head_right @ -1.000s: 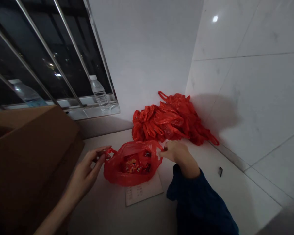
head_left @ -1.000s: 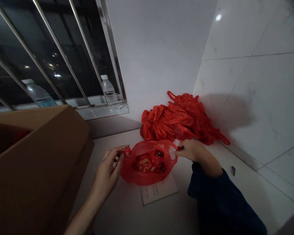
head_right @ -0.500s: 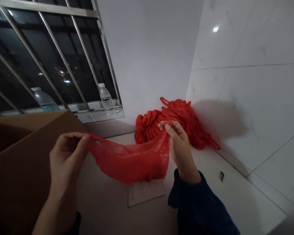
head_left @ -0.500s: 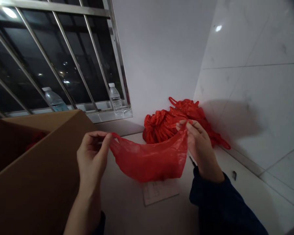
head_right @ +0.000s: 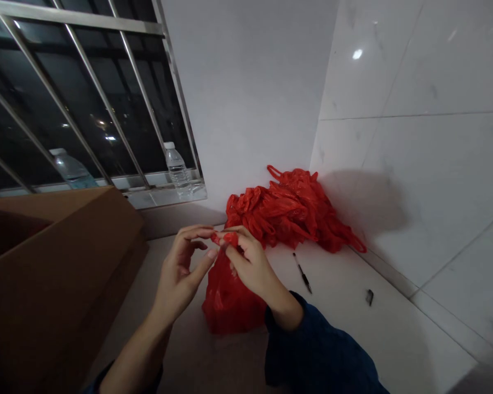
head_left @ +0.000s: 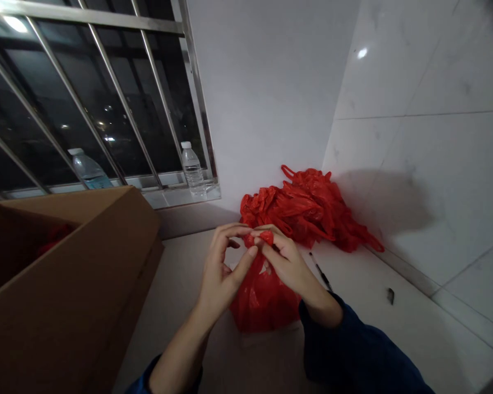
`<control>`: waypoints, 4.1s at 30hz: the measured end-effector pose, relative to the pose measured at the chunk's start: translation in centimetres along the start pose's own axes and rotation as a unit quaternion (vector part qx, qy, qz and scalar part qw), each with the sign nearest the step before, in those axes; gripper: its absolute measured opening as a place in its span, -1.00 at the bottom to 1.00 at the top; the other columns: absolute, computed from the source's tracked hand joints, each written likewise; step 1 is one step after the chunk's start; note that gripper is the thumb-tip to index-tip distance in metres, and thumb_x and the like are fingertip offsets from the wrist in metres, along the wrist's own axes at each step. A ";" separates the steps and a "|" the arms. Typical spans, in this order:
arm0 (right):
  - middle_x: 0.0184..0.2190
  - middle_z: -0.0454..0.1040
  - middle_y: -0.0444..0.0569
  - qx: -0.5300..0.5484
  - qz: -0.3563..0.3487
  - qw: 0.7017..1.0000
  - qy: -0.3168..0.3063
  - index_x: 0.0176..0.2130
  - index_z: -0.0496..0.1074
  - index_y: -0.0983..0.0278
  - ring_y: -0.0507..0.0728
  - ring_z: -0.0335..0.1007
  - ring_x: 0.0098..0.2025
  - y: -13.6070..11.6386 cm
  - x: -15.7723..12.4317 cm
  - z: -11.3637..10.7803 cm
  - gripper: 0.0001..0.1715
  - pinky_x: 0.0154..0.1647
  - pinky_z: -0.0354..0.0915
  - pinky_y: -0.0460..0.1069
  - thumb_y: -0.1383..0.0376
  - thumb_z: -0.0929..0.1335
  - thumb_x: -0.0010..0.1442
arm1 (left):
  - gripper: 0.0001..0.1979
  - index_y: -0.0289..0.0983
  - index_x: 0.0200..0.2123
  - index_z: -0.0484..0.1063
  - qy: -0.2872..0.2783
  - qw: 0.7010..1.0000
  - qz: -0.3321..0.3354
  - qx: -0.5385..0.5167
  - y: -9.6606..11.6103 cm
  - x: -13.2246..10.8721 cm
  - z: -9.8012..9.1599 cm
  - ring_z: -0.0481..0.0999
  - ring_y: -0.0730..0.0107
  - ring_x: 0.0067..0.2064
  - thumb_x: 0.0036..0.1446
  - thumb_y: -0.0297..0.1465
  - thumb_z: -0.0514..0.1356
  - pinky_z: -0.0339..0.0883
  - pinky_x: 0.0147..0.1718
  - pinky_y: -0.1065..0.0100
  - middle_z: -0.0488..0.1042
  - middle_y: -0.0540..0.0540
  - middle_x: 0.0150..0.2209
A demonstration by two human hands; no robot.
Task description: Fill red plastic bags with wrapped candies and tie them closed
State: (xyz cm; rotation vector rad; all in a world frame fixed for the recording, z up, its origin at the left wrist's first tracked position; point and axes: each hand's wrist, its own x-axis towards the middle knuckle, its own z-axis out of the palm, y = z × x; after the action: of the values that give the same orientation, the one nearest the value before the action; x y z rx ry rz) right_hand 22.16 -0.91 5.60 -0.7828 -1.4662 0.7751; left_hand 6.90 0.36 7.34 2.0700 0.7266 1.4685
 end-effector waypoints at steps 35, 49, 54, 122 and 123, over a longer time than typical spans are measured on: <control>-0.41 0.48 -0.08 -0.261 -0.086 0.957 -0.096 -0.49 0.35 0.23 0.09 0.43 -0.37 -2.2 -1.7 -7.1 -0.75 -0.34 0.32 -0.03 0.29 0.46 0.13 | -0.74 -0.29 -0.17 0.51 0.046 0.980 -0.170 -0.093 -5.8 0.4 -4.2 0.44 0.47 -0.38 0.10 -0.28 0.30 0.34 -0.33 0.45 0.46 -0.01 -0.41; -0.27 0.57 0.04 -0.166 0.178 0.954 -0.173 -0.14 0.50 0.29 0.17 0.52 -0.20 5.4 -1.0 -11.1 -0.61 -0.15 0.42 0.09 0.05 0.30 0.27 | -0.28 -0.36 0.21 0.21 -0.083 0.947 -0.298 0.089 -11.7 -1.5 -5.6 0.56 0.10 -0.09 0.16 0.04 0.09 0.44 -0.15 0.11 0.47 -0.39 0.02; 0.21 0.31 0.24 -0.303 0.059 0.939 -0.152 0.23 0.26 0.30 0.33 0.26 0.22 9.8 -2.6 -8.8 -0.15 0.20 0.21 0.26 0.04 0.48 0.06 | -0.38 -0.32 0.08 0.40 -0.148 0.940 -0.263 0.156 -12.1 -4.2 -3.9 0.40 -0.07 0.16 0.15 0.02 0.14 0.20 0.15 0.00 0.42 -0.36 0.11; 0.08 0.46 0.00 -0.066 0.011 0.962 -0.266 0.14 0.33 0.17 0.28 0.35 0.16 -2.2 -3.7 -5.9 -0.31 0.20 0.30 0.20 0.15 0.51 0.06 | -0.68 -0.26 -0.27 0.44 -0.129 0.940 0.024 0.315 7.2 2.2 4.1 0.51 0.30 -0.40 0.29 -0.13 0.09 0.19 -0.42 0.37 0.54 -0.05 -0.42; 0.07 0.47 -0.01 -0.054 0.009 0.964 -0.261 0.12 0.35 0.18 0.26 0.36 0.15 -1.9 -3.6 -5.6 -0.36 0.20 0.29 0.19 0.16 0.50 0.08 | -0.70 -0.26 -0.27 0.44 -0.132 0.937 0.022 0.321 7.1 2.2 4.2 0.51 0.30 -0.40 0.30 -0.15 0.09 0.20 -0.41 0.37 0.54 -0.05 -0.41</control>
State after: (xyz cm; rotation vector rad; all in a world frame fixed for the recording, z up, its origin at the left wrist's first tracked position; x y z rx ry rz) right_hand 27.81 -4.89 5.46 -0.7029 -1.9882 0.9688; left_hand 12.54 -3.76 12.36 2.7083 1.1658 1.0122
